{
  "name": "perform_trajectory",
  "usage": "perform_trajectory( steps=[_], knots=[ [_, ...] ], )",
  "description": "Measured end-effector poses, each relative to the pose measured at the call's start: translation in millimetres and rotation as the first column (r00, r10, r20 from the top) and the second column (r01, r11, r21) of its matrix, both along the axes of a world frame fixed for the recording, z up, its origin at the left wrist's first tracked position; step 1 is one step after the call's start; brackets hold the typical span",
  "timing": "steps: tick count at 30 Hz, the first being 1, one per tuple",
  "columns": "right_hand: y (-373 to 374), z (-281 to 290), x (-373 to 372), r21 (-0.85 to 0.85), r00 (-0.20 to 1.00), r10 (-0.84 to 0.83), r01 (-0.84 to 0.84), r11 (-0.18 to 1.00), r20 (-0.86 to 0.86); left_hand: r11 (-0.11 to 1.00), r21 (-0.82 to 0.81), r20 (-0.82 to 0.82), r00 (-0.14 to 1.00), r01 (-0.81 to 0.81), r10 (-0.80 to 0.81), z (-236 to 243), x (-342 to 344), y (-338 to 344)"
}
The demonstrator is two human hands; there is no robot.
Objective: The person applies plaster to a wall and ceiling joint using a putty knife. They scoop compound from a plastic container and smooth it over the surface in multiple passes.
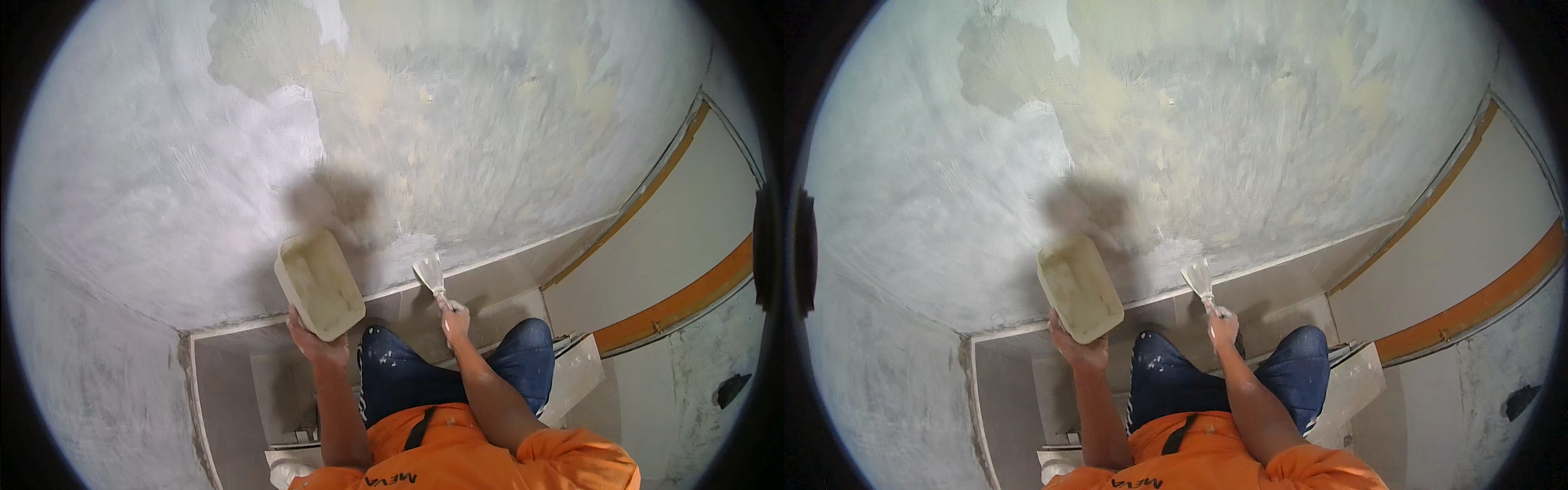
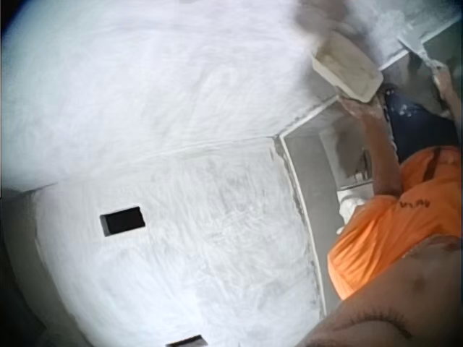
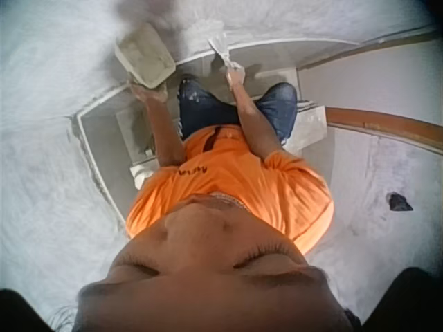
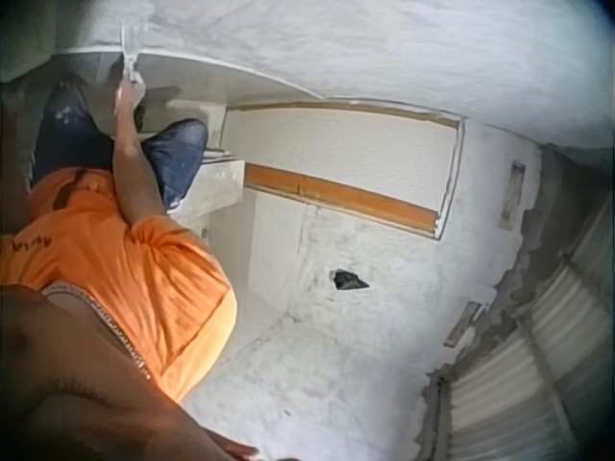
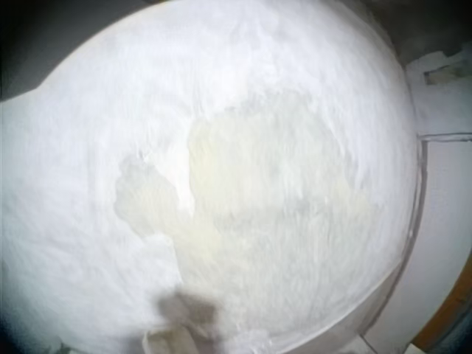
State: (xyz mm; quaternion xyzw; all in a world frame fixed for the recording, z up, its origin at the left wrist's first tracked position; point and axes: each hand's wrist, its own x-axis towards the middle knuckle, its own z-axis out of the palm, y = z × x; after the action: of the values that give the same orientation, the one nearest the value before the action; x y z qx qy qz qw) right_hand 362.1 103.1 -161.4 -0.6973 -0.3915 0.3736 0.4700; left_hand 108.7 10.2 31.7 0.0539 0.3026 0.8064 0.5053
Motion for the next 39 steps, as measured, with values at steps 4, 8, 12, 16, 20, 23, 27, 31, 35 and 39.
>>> perform_trajectory(
  steps=[4,8,12,16,20,23,27,31,35,39],
  knots=[
    [-1,9,9,0.122,0.992,0.085,-0.074,0.99,-0.091,1.0,0.013,0.021,1.0,0.022,-0.022,-1,1,1],
    [1,105,-33,0.393,0.973,0.218,-0.174,0.903,-0.07,1.0,-0.019,0.005,1.0,0.007,-0.007,-11,0,-4],
    [58,81,-23,0.282,0.922,0.308,-0.238,0.929,-0.236,0.999,-0.016,0.032,0.999,0.033,-0.033,-11,9,5],
    [80,-3,-5,0.098,0.979,0.196,-0.2,0.975,0.049,0.999,-0.02,0.053,0.998,0.046,-0.045,11,10,0],
    [29,-68,16,0.024,0.998,0.064,-0.064,0.998,-0.009,0.999,-0.024,0.065,0.997,0.045,-0.043,-5,1,-7],
    [12,-62,39,0.076,1.0,0.017,-0.018,0.997,0.016,0.998,-0.002,0.079,0.995,0.069,-0.069,-4,17,1],
    [-12,36,1,0.263,0.962,0.259,-0.273,0.925,0.088,0.999,-0.021,0.088,0.996,0.028,-0.027,-5,21,-3],
    [15,132,-25,0.492,0.967,0.252,-0.233,0.839,0.028,0.986,-0.064,0.09,0.985,0.151,-0.145,-3,34,-1],
    [35,134,-37,0.372,0.969,0.248,-0.236,0.898,0.014,0.984,-0.095,0.084,0.986,0.154,-0.146,-1,32,-7],
    [57,29,-8,0.263,0.982,0.189,-0.186,0.947,0.013,0.986,-0.129,0.034,0.994,0.108,-0.104,-8,28,-1]
  ],
)
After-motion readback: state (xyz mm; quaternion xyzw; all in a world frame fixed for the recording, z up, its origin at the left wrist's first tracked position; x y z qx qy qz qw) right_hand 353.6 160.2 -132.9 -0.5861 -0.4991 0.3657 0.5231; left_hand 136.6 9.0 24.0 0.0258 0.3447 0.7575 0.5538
